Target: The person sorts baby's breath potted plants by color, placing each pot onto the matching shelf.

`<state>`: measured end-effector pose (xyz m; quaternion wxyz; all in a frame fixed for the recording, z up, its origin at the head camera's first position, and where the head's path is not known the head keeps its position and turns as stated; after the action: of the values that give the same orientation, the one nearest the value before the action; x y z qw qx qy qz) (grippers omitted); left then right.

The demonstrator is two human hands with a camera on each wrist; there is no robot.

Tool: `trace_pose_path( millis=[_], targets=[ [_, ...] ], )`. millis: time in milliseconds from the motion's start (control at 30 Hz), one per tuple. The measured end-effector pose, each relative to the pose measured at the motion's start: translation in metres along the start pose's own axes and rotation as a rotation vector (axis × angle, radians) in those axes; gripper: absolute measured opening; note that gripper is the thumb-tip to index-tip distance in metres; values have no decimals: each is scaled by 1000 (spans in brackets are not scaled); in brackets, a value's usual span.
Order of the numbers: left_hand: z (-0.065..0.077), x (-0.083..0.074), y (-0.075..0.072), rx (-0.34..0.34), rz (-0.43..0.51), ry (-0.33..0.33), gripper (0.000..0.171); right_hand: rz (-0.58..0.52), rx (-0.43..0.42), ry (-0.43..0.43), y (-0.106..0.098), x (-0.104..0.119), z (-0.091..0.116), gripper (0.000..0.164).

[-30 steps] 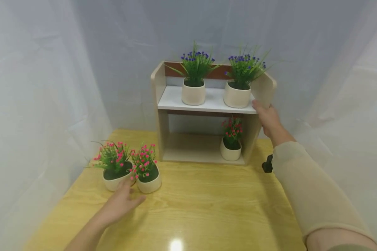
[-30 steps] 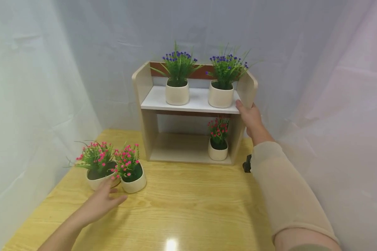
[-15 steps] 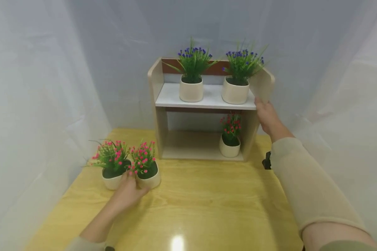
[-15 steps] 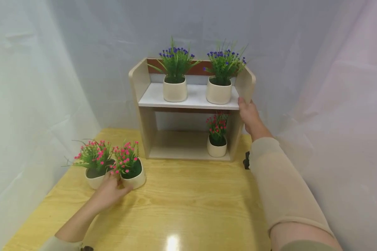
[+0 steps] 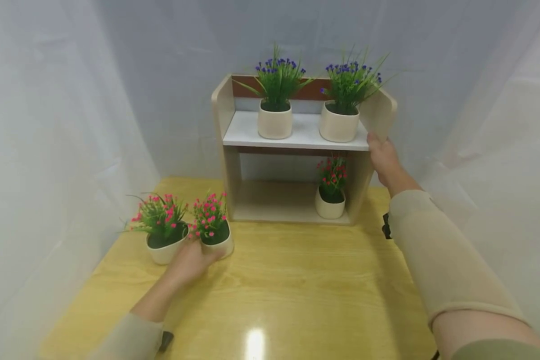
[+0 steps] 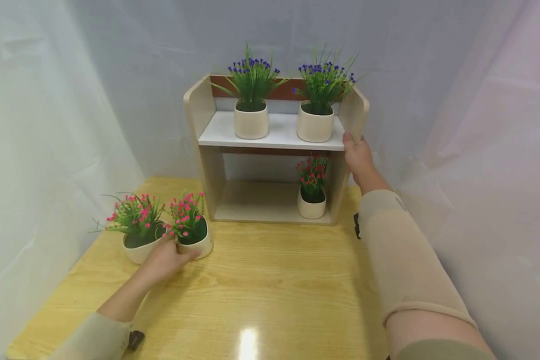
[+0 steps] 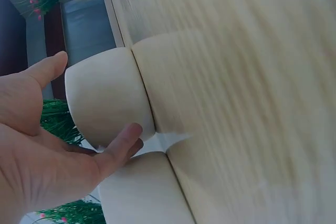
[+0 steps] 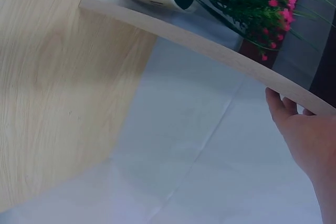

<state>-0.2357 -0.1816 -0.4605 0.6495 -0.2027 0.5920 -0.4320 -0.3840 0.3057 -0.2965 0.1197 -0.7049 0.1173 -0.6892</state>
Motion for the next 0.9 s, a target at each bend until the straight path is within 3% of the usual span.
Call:
trace_pose_path(
  millis=[133, 300, 467, 633, 900],
  targets=[
    [-9, 3, 0, 11, 66, -17, 87, 13, -23, 1, 0, -1, 0, 80],
    [-16, 4, -2, 27, 79, -16, 89, 13, -52, -1, 2, 1, 1, 78],
    [-16, 4, -2, 29, 84, -5, 93, 18, -61, 18, 3, 2, 1, 77],
    [-18, 4, -1, 57, 119, -36, 95, 47, -74, 33, 4, 2, 2, 76],
    [-18, 2, -3, 64, 160, -45, 97, -2, -78, 26, 6, 3, 1, 73]
  ],
)
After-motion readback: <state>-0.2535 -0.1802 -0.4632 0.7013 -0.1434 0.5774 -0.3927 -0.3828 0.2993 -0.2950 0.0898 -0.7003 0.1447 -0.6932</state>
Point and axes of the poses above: each hand's wrist, its own z-axis away from the middle knuckle, its own y-axis out of the palm, x = y × z, the point moved 1 cm from there along -z, towards the middle knuckle, and after that the axes turned 14 degrees about x, right-handed, at the moved point
